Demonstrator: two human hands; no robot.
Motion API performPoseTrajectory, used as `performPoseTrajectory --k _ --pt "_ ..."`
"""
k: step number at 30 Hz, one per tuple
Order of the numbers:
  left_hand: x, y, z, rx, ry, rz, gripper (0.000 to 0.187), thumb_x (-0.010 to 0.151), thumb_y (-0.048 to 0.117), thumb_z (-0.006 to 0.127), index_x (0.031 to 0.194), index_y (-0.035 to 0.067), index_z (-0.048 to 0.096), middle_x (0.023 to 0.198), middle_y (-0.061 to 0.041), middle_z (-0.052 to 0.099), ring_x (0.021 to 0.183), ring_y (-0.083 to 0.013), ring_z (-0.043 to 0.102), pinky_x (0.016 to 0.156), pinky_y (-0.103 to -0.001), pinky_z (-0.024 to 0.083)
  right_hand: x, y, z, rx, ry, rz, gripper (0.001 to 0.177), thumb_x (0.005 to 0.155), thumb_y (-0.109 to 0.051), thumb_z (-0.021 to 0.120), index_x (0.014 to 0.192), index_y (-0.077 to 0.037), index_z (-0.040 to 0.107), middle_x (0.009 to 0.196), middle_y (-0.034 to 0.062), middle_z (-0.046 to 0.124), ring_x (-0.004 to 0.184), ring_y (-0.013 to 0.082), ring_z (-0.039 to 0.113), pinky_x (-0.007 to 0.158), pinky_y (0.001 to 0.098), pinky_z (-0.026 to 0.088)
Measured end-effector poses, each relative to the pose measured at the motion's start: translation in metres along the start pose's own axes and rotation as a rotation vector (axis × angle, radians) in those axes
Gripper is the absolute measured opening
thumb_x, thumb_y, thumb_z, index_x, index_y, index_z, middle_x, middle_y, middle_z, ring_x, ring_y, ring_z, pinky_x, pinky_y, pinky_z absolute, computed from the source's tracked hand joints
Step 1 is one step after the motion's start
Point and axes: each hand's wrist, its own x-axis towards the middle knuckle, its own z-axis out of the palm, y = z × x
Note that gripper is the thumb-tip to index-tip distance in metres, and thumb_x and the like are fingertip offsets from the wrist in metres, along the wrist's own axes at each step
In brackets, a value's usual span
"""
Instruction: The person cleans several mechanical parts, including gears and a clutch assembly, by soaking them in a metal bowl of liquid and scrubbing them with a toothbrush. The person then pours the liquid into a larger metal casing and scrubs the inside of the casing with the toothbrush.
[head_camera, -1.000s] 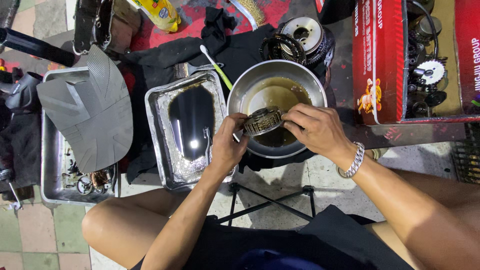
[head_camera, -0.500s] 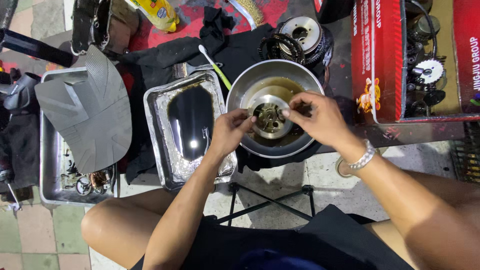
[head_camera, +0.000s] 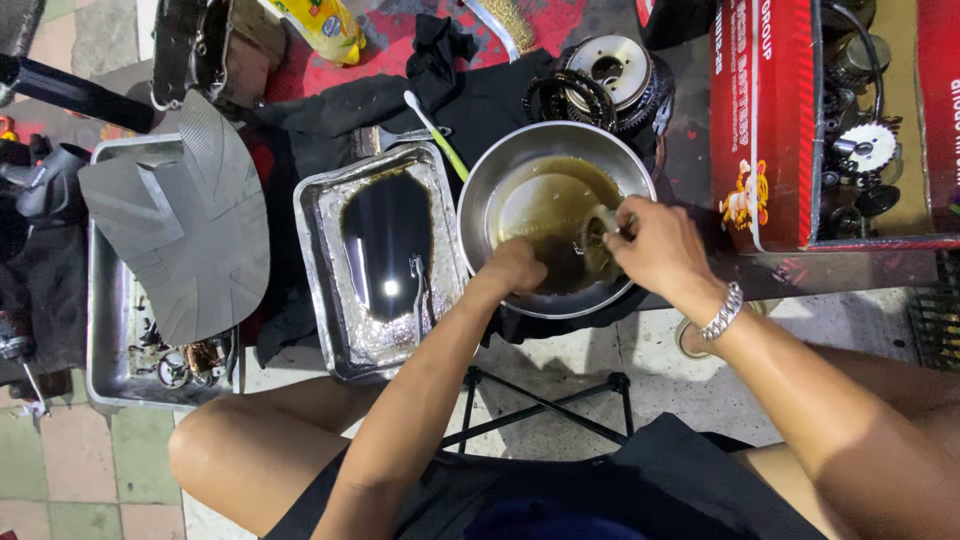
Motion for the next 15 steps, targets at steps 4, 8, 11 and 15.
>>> performPoseTrajectory --k 4,8,11,15 --pt "-0.029 0.023 -0.015 -0.845 -0.115 0.202 0.034 0.083 0.011 0.065 0.112 -0.004 0.074 0.099 -0.023 0.079 0.089 -0.0360 0.076 0.080 -0.042 0.062 0.007 0.005 0.027 0.156 -0.029 -0.054 0.029 0.079 -0.024 0.084 0.098 -0.005 0.071 0.090 0.0166 0.076 0.084 0.0335 0.075 0.077 0.0420 0.057" --pt "-0.083 0.039 -0.038 -0.185 0.174 0.519 0.030 0.083 0.010 0.066 0.112 0.009 0.076 0.098 -0.016 0.078 0.090 -0.0350 0.075 0.083 -0.044 0.058 0.004 0.008 0.035 0.236 -0.109 0.024 0.029 0.079 -0.022 0.082 0.100 -0.006 0.070 0.092 0.0152 0.077 0.086 0.0296 0.077 0.077 0.0404 0.059" --pt "-0.105 0.045 -0.065 0.083 0.403 0.706 0.021 0.082 0.014 0.071 0.104 0.012 0.074 0.103 -0.013 0.075 0.091 -0.0352 0.073 0.081 -0.045 0.057 -0.004 0.001 0.026 0.360 -0.012 -0.157 0.024 0.082 -0.016 0.075 0.101 -0.005 0.068 0.096 0.0140 0.077 0.093 0.0270 0.078 0.077 0.0388 0.061" --pt "-0.092 0.051 -0.103 0.179 0.786 0.647 0.018 0.083 0.019 0.075 0.100 0.012 0.073 0.102 -0.010 0.071 0.089 -0.0318 0.068 0.079 -0.045 0.054 -0.016 -0.012 0.011 0.006 0.123 -0.370 0.025 0.089 -0.011 0.070 0.113 -0.004 0.065 0.107 0.0186 0.072 0.087 0.0397 0.070 0.075 0.0482 0.057"
